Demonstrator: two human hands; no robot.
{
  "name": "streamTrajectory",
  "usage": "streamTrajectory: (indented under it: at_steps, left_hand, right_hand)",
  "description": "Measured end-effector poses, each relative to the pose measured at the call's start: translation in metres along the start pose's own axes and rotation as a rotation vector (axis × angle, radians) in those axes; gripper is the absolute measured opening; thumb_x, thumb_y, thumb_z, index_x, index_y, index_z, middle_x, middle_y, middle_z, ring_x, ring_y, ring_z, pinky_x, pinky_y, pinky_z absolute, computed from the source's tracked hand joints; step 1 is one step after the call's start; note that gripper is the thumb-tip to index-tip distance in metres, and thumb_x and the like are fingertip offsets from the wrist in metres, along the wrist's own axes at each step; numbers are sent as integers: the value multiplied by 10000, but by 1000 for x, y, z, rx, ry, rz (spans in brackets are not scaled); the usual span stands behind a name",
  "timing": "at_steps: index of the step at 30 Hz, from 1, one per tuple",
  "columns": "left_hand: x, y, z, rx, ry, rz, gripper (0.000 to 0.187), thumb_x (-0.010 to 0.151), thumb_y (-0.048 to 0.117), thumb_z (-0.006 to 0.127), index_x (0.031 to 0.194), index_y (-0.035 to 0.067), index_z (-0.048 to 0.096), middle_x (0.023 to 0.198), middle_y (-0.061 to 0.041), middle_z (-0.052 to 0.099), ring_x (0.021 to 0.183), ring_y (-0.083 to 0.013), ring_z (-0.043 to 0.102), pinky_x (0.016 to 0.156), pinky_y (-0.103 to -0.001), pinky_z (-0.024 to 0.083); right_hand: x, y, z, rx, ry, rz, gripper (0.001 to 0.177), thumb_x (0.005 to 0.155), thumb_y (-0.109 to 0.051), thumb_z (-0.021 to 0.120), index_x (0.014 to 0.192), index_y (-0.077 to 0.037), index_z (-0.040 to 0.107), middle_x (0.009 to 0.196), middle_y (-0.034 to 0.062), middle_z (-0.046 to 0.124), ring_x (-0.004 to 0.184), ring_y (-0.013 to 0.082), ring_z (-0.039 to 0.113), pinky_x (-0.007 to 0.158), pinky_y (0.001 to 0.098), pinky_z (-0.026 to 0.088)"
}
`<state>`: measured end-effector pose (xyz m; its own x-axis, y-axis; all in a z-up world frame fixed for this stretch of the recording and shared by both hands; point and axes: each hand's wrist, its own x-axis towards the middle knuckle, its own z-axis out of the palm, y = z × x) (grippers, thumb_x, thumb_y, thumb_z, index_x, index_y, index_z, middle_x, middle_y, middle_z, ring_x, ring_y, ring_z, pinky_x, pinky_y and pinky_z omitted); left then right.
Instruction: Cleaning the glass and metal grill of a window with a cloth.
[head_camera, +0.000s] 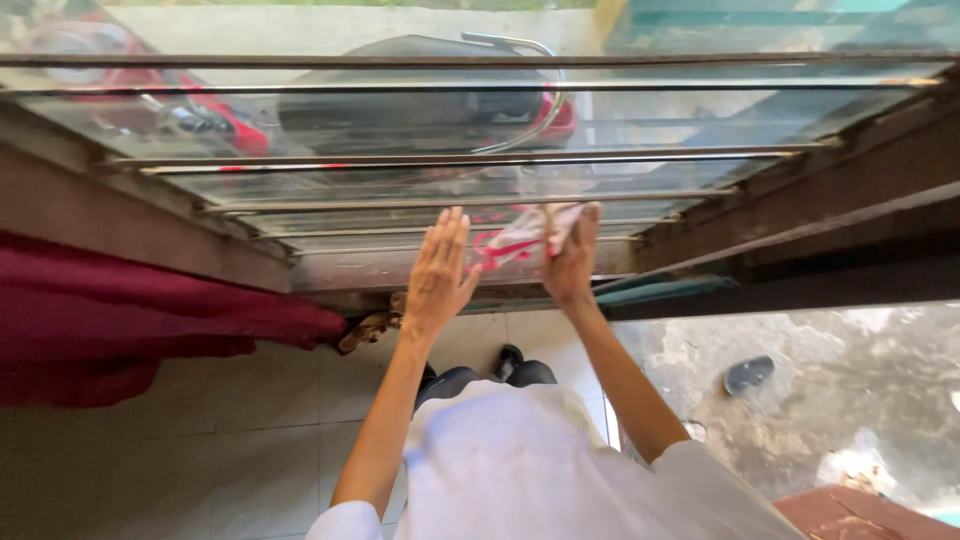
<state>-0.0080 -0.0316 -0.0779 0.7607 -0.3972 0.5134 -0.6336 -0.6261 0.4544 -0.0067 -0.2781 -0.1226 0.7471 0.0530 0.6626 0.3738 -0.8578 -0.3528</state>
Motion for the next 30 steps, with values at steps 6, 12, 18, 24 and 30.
streamTrajectory:
  at_steps: [6,12,18,24,30]
  left_hand:
    - [2,2,6,95,41,-51,740,902,211,759,1529,8,422,1587,-189,430,1513,-339,370,1251,-471,322]
    - [4,0,10,158,47,-44,715,914,230,761,1511,-5,445,1530,-194,471,1476,-344,408,1246,-471,340]
    - [9,7,15,214,37,-91,752,883,291,779,1499,17,446,1480,-167,507,1449,-334,433,1202,-434,389]
    - [6,-3,28,282,78,-79,817,873,352,815,1519,29,434,1499,-132,501,1449,-318,432,1196,-418,398]
    - [4,6,40,298,121,-76,836,884,388,808,1525,21,417,1498,-155,487,1447,-318,426,1212,-466,362]
  right_hand:
    - [-18,99,-35,-159,186,114,309,1080,-121,527,1326,50,604,1471,378,478,1429,561,420,1261,593,283]
    - [-22,142,-65,-160,341,388,346,1097,-117,519,1340,121,580,1403,357,532,1325,538,487,1164,555,380]
    - [-39,97,-47,103,438,379,431,1074,-135,520,1399,142,469,1422,341,510,1312,514,520,1147,542,392]
    - [-97,106,-8,-61,189,337,322,1062,-142,505,1281,56,634,1425,353,547,1338,532,501,1182,500,396]
    - [-103,124,-3,102,245,506,333,1082,-167,488,1277,76,607,1316,310,607,1241,481,572,1071,480,452]
